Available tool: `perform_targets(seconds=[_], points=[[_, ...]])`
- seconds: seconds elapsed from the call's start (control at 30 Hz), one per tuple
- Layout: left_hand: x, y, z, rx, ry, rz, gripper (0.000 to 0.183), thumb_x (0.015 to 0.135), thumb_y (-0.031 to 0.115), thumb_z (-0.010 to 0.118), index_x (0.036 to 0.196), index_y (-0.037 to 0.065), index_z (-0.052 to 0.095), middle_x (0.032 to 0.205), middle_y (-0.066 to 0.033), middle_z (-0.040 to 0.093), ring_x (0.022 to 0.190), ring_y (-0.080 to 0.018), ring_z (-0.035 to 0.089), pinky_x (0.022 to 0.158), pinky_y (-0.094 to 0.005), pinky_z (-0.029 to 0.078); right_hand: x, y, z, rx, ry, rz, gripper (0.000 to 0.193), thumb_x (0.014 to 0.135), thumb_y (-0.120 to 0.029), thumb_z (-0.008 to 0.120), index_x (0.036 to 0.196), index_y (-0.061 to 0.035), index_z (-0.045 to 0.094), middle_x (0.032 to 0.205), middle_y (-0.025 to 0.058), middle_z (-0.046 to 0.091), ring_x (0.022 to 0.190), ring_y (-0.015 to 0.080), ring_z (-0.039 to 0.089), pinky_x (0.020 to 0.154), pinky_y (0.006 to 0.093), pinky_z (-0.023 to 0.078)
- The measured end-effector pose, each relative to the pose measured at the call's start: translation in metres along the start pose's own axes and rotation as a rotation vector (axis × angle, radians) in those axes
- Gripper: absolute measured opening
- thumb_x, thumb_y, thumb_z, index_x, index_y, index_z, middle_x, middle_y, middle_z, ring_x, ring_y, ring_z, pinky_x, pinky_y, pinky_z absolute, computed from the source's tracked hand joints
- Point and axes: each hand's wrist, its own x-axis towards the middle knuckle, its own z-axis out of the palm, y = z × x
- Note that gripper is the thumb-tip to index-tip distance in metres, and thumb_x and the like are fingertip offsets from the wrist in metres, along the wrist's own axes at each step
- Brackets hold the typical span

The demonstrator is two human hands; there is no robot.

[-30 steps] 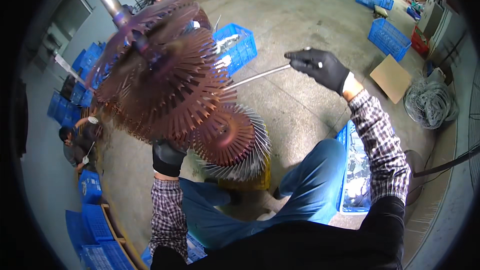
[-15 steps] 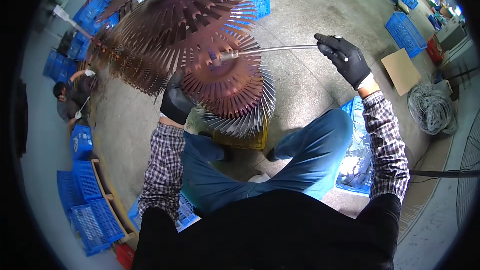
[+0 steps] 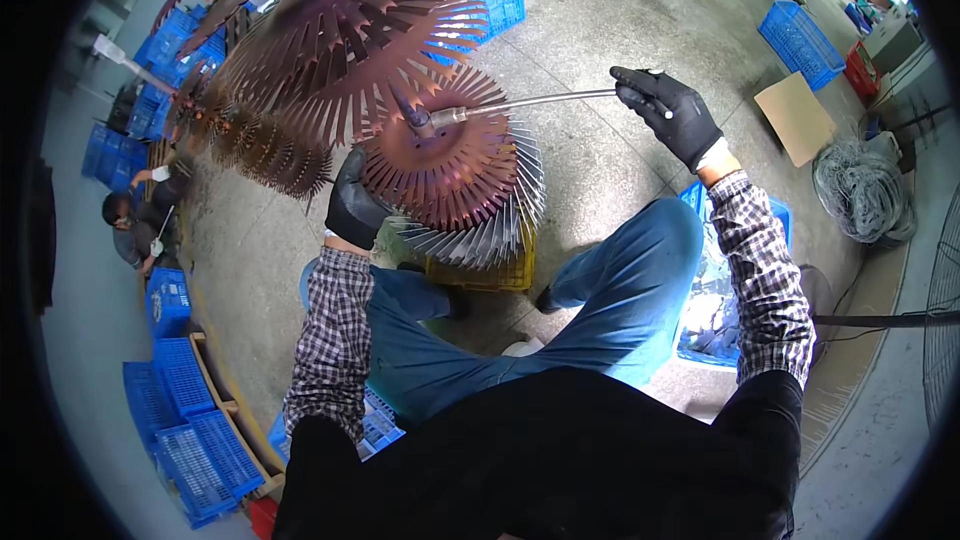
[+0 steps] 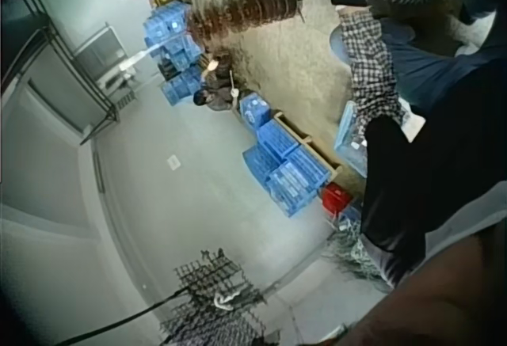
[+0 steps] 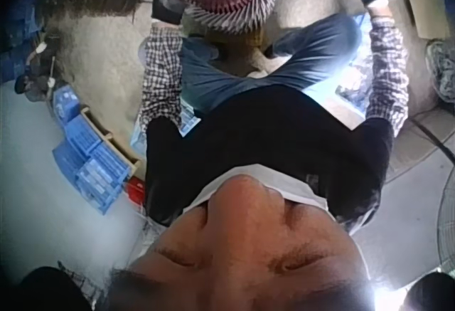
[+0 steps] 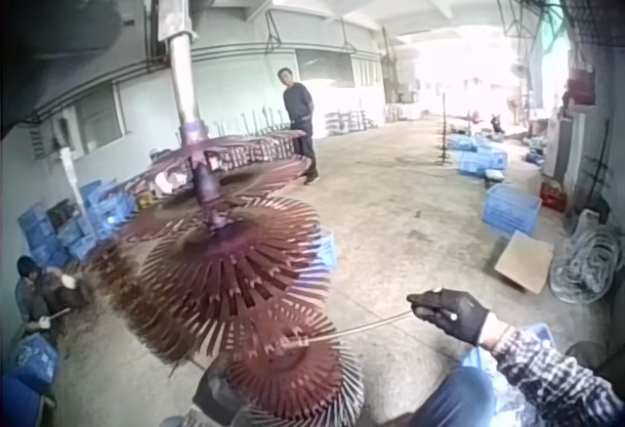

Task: The person is assembling industrial brush fins onto a central rotating shaft.

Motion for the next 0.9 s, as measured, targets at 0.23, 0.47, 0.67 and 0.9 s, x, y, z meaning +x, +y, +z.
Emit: perform_targets(seconds=[0.23, 0.47, 0.67, 0.9], points=[[0.009, -0.006, -0.016, 0.03, -0.094, 0.025, 0.032, 0.108, 0.03, 0.054, 0.131, 0.013, 0.067, 0.116, -0.0027, 0.07, 0.096, -0.0158, 0.068, 0.081, -0.0314, 0.055, -0.004, 0.0, 0.002, -0.023, -0.055, 0.062, 0.04, 0.098, -0.016, 0.073, 0.137, -0.0126, 0.07, 0.11, 0.0069, 0.077, 0.085, 0.0197, 0.067, 0.078, 0.0327, 0.054], [0.011, -0.01, -0.015, -0.029, -0.037, -0.026, 0.032, 0.109, 0.031, 0.05, 0.13, 0.013, 0.067, 0.119, -0.0037, 0.071, 0.096, -0.0155, 0.069, 0.08, -0.0308, 0.054, -0.009, 0.003, 0.007, 0.0, -0.031, 0.064, 0.041, 0.097, -0.018, 0.074, 0.138, -0.016, 0.07, 0.107, 0.0061, 0.076, 0.076, 0.0196, 0.064, 0.072, 0.033, 0.052], [0.008, -0.01, -0.021, 0.089, -0.088, 0.037, 0.033, 0.11, 0.03, 0.047, 0.129, 0.012, 0.066, 0.121, -0.0043, 0.071, 0.099, -0.0154, 0.069, 0.082, -0.0307, 0.055, -0.011, 0.006, 0.01, 0.019, -0.028, 0.07, 0.041, 0.097, -0.018, 0.074, 0.138, -0.0164, 0.07, 0.108, 0.0059, 0.076, 0.076, 0.0192, 0.063, 0.072, 0.0328, 0.052], [0.011, -0.015, -0.023, 0.002, -0.141, 0.037, 0.033, 0.112, 0.027, 0.043, 0.132, 0.011, 0.064, 0.124, -0.0054, 0.071, 0.104, -0.0166, 0.07, 0.087, -0.0316, 0.057, -0.012, 0.005, 0.011, 0.011, -0.037, 0.088, 0.04, 0.097, -0.017, 0.073, 0.138, -0.0161, 0.07, 0.106, 0.0058, 0.076, 0.075, 0.0179, 0.062, 0.071, 0.0315, 0.051]])
